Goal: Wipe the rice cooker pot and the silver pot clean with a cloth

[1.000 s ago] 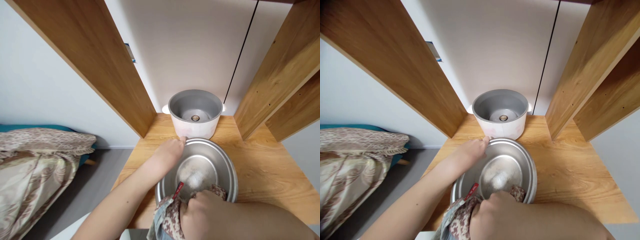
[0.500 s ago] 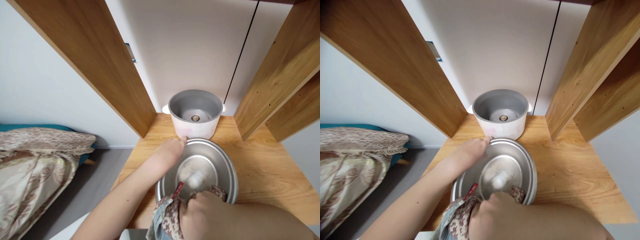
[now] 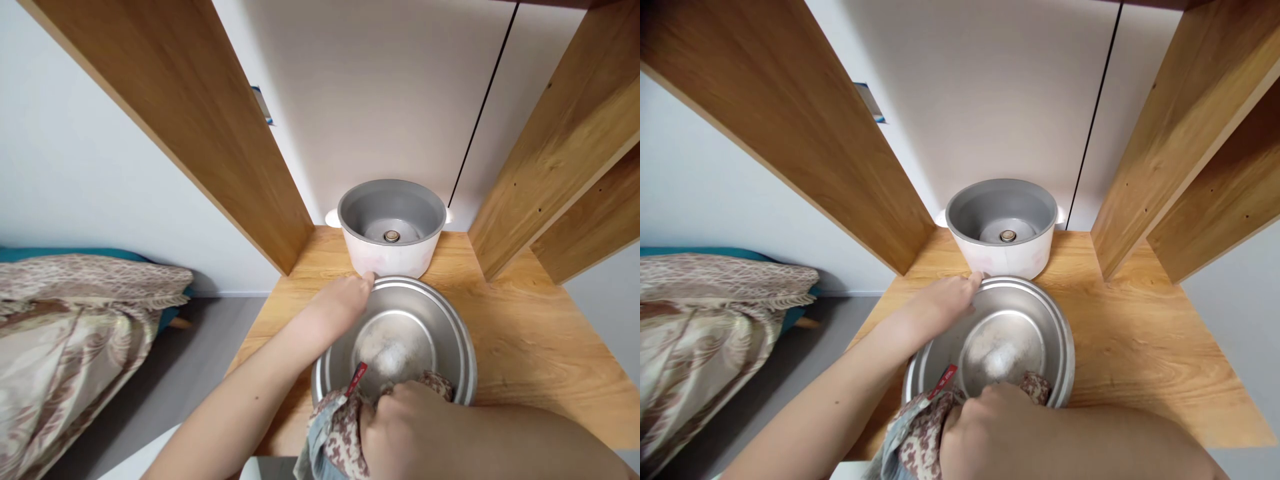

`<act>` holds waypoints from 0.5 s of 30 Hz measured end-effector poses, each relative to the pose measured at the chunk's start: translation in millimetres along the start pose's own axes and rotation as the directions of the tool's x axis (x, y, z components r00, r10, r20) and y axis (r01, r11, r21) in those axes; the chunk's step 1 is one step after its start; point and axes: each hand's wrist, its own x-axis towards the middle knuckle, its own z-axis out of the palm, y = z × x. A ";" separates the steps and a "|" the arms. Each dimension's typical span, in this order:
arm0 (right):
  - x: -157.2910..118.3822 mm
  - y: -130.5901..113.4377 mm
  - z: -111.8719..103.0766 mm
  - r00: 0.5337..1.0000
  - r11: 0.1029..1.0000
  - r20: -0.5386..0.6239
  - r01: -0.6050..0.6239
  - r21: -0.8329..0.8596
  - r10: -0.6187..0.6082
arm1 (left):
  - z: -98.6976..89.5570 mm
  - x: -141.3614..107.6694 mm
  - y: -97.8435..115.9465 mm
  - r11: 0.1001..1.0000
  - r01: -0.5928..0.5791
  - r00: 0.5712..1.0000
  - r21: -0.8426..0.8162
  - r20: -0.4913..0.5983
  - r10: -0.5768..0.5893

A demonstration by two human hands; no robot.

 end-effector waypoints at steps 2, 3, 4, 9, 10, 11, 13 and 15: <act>0.0 1.1 3.0 1.000 1.000 -0.010 0.006 0.005 -0.006 | -1.5 -0.2 0.7 1.000 0.000 1.000 0.003 0.008 0.000; -0.3 1.6 4.1 1.000 1.000 -0.015 0.015 0.001 -0.015 | -2.1 -0.4 1.1 1.000 0.002 1.000 0.008 0.012 -0.002; -0.7 1.9 4.7 1.000 1.000 -0.018 0.020 -0.007 -0.021 | -2.6 -0.7 1.6 1.000 0.004 1.000 0.015 0.013 -0.004; -4.5 1.3 1.3 0.999 0.999 -0.025 0.035 -0.020 -0.036 | -2.1 -0.8 2.0 0.999 -0.013 1.000 0.038 0.024 0.012; -5.2 0.9 -0.2 0.999 0.999 -0.037 0.036 -0.020 -0.037 | -1.8 -0.6 1.8 0.999 -0.013 1.000 0.039 0.025 0.012; -5.7 0.3 -1.7 0.998 0.999 -0.048 0.036 -0.022 -0.037 | -1.6 -0.4 1.7 0.999 -0.011 1.000 0.034 0.023 0.011; -6.3 -0.8 -4.7 0.998 0.999 -0.053 0.040 -0.028 -0.041 | -1.9 -0.7 1.7 1.000 -0.005 1.000 0.013 0.018 0.005; -6.5 -1.7 -7.4 0.999 0.999 -0.029 0.042 -0.033 -0.043 | -2.9 -1.7 2.1 1.000 0.002 1.000 0.000 0.015 -0.002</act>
